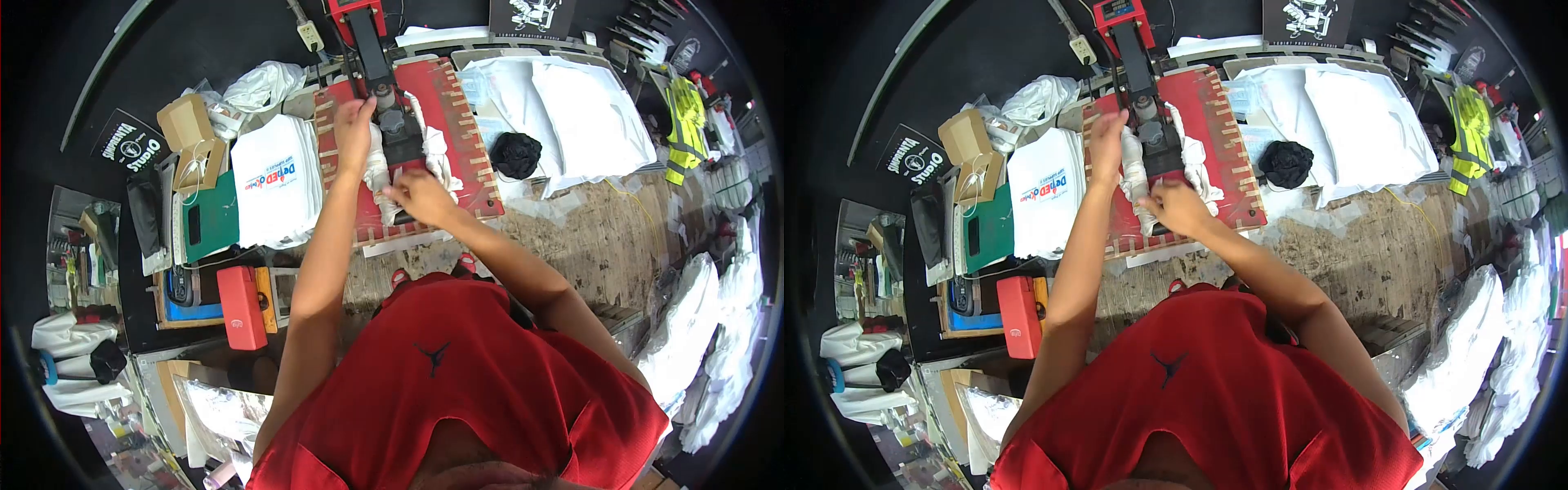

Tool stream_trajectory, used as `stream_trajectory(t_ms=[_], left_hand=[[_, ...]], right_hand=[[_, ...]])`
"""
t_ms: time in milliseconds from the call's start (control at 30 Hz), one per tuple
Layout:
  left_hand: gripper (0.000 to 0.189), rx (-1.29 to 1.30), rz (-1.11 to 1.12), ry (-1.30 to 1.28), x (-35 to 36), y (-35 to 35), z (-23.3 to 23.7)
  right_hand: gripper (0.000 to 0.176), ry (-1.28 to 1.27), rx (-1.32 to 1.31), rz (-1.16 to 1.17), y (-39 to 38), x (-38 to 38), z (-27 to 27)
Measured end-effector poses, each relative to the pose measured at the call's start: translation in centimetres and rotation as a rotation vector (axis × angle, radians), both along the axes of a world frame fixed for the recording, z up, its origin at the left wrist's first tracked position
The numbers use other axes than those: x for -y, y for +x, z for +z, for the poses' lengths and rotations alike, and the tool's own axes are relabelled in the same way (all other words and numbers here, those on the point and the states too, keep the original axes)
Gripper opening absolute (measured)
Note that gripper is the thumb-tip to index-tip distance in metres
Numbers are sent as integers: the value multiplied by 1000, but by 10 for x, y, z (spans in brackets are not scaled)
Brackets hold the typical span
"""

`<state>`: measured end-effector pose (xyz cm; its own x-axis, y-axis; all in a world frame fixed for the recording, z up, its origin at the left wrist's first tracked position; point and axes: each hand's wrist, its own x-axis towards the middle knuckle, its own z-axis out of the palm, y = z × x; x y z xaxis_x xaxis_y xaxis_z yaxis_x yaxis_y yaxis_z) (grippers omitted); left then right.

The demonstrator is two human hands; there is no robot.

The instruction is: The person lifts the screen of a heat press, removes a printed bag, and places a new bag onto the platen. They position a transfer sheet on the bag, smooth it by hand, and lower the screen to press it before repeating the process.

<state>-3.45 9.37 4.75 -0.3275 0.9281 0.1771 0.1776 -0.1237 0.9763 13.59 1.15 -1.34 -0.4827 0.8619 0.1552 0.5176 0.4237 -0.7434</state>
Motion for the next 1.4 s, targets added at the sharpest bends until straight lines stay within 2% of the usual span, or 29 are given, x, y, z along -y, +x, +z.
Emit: stream_trajectory(t_ms=[33, 67, 100, 167, 233, 267, 333, 400, 533, 667, 800, 833, 867, 900, 933, 1000, 1067, 1100, 1133, 1200, 1233, 1267, 1300, 1333, 1367, 1400], left_hand=[[76, -194, 169, -75, -11, -4, -28], [90, -386, 340, -145, -21, -6, -55], [113, -396, 350, -207, -23, -3, -60], [117, -308, 260, -257, -27, -1, -69], [128, -191, 86, -383, -22, 2, -52], [115, -173, 141, -329, -29, 0, -65], [100, 170, -184, -510, -35, -14, -60], [84, 197, -102, -535, -41, -12, -62], [80, 164, -101, -618, -43, -12, -57], [78, 187, -136, -584, -49, -16, -66], [74, 222, -161, -604, -49, -15, -65], [74, 244, -226, -641, -54, -22, -69], [70, 202, -177, -628, -60, -25, -77], [67, -382, -79, -532, -63, -22, -66], [67, -626, -5, -460, -54, -18, -50], [70, -767, 50, -378, -31, -17, -34], [74, -722, 52, -326, -28, -6, -14], [75, -661, 54, -281, -35, 5, -1], [76, -539, 10, -367, -32, 1, -3], [76, -431, -17, -445, -31, -9, -4], [76, -392, -38, -411, -34, -12, -5], [76, -344, -48, -466, -37, -17, -8], [76, -297, -55, -522, -40, -22, -11], [73, -246, -76, -494, -36, -17, -6], [70, -245, -60, -534, -35, -15, -2], [69, -249, -49, -552, -43, -22, -11]], right_hand=[[48, 189, 75, 59, 2, 4, -18], [48, 195, 76, 52, 4, 8, -22], [49, 259, 112, 63, 5, 12, -20], [53, 301, 197, 69, 6, 19, -19], [61, 339, 255, 89, 7, 21, -22], [64, 355, 286, 104, 8, 22, -23], [70, 323, 339, 138, 9, 24, -23], [74, 345, 339, 143, 8, 23, -28], [73, 355, 382, 121, 4, 21, -35], [77, 375, 381, 143, 3, 20, -37], [72, 249, 385, 196, -1, 16, -47], [72, 191, 399, 210, 1, 20, -40], [72, 133, 408, 219, 2, 20, -32], [72, 210, 394, 222, -2, 24, -21], [71, 449, 293, 181, -1, 36, 8], [71, 364, 365, 223, 7, 33, 17], [73, 512, 279, 146, 2, 32, 15], [56, 565, 142, 105, 8, 34, 23], [56, 540, 126, 109, 15, 39, 35], [26, 215, -591, 46, 45, 14, 65], [6, 337, -705, -125, 70, -8, 70], [7, 212, -720, -391, 93, -31, 60], [10, 178, -655, -646, 122, -62, 53], [14, 180, -474, -750, 161, -105, 8], [20, 247, -179, -813, 198, -138, -45], [45, 126, 237, -760, 226, -158, -94]])
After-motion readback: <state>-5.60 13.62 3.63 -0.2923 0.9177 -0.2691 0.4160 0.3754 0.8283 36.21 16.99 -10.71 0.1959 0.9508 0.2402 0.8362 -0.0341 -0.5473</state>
